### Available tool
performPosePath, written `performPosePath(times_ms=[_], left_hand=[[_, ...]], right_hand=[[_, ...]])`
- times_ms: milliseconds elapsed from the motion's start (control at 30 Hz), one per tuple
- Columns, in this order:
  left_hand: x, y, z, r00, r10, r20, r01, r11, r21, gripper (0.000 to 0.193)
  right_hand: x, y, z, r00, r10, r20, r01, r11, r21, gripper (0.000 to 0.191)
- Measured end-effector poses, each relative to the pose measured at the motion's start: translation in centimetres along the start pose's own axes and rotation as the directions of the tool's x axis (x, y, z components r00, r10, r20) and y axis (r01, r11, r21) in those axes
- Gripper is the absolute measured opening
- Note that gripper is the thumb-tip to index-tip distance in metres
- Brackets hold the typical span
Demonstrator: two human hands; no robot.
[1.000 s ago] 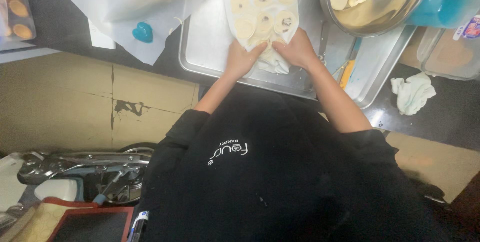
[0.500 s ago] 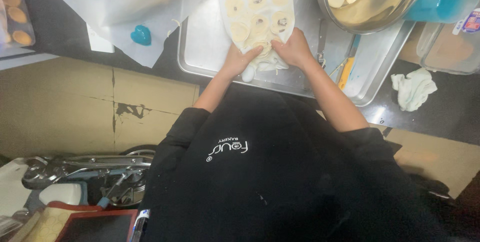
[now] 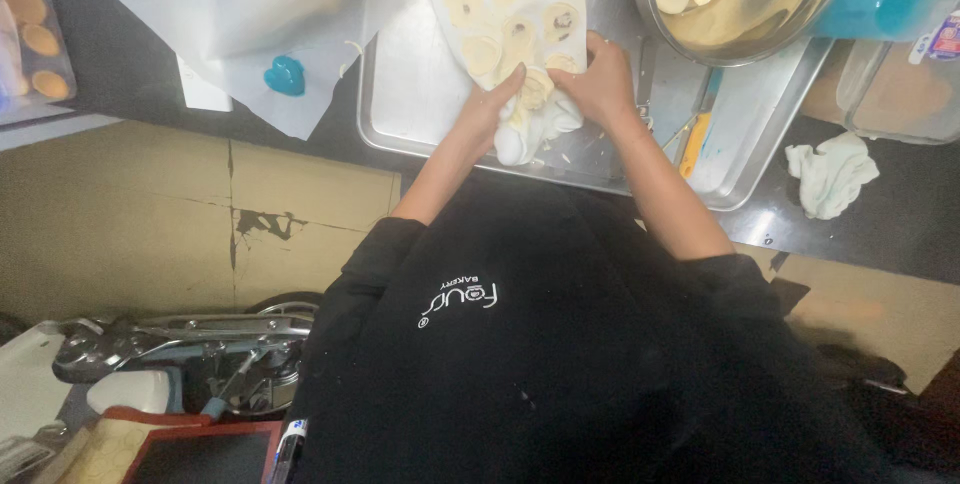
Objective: The person handles pieces of dough in a bakery kitchen. They place dough pieces onto a parchment-lined tray, cover the tray, carry it to a freezer and slide it inside, then return to the counter where they peel dough pieces off parchment sheets, arrange them on a tray and in a metal bowl, and wipe the surface with a cloth.
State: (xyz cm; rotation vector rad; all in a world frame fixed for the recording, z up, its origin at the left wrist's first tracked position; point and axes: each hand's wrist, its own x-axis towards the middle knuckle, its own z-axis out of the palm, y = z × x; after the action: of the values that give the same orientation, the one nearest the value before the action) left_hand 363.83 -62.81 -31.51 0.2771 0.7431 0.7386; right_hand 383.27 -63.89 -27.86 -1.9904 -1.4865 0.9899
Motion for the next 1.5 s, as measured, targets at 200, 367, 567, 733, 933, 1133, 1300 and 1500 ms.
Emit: performPosePath(times_ms=[200, 367, 567, 733, 933, 1133, 1300, 1500], left_hand=[[0.5, -0.1, 1.0, 0.995, 0.084, -0.053, -0.083, 0.996, 0.009, 0.050], [1.4, -0.3, 0.3, 0.984, 0.099, -0.149, -0.097, 0.995, 0.022, 0.047], [1.5, 0.0, -0.8, 0.990, 0.052, -0.128, -0.057, 0.998, -0.040, 0.048], [0.3, 1.8, 0.0, 0.987, 0.080, -0.138, -0.055, 0.983, 0.174, 0.041], [-5.0, 6.7, 1.7, 0.898, 0.346, -0.271, 0.255, 0.093, 0.963, 0.042], [-3.4, 3.7, 3.8, 0.970, 0.240, 0.030, -0.183, 0.648, 0.739, 0.034], [-1.6, 1.1, 3.6, 0.988, 0.037, 0.147, -0.094, 0.910, 0.404, 0.037], [-0.9, -0.9, 3.7, 0.983, -0.137, 0.123, 0.073, 0.904, 0.422, 0.034]], right_hand=[[-3.5, -2.0, -0.2, 0.929, -0.329, -0.168, 0.308, 0.941, -0.142, 0.040], [-5.2, -4.0, 1.2, 0.885, -0.458, -0.082, 0.422, 0.865, -0.269, 0.046], [-5.8, -4.5, 1.9, 0.739, -0.671, -0.054, 0.619, 0.708, -0.340, 0.052], [-6.1, -3.6, 1.7, 0.672, -0.723, -0.160, 0.704, 0.691, -0.164, 0.050], [-5.5, -2.4, -0.1, 0.791, -0.461, -0.402, 0.478, 0.876, -0.064, 0.044], [-5.7, -3.6, -1.5, 0.805, -0.528, -0.269, 0.548, 0.837, -0.004, 0.044], [-6.6, -4.0, -2.7, 0.879, -0.463, -0.115, 0.477, 0.863, 0.168, 0.054], [-7.1, -2.4, -3.5, 0.877, -0.463, -0.129, 0.467, 0.884, -0.003, 0.051]])
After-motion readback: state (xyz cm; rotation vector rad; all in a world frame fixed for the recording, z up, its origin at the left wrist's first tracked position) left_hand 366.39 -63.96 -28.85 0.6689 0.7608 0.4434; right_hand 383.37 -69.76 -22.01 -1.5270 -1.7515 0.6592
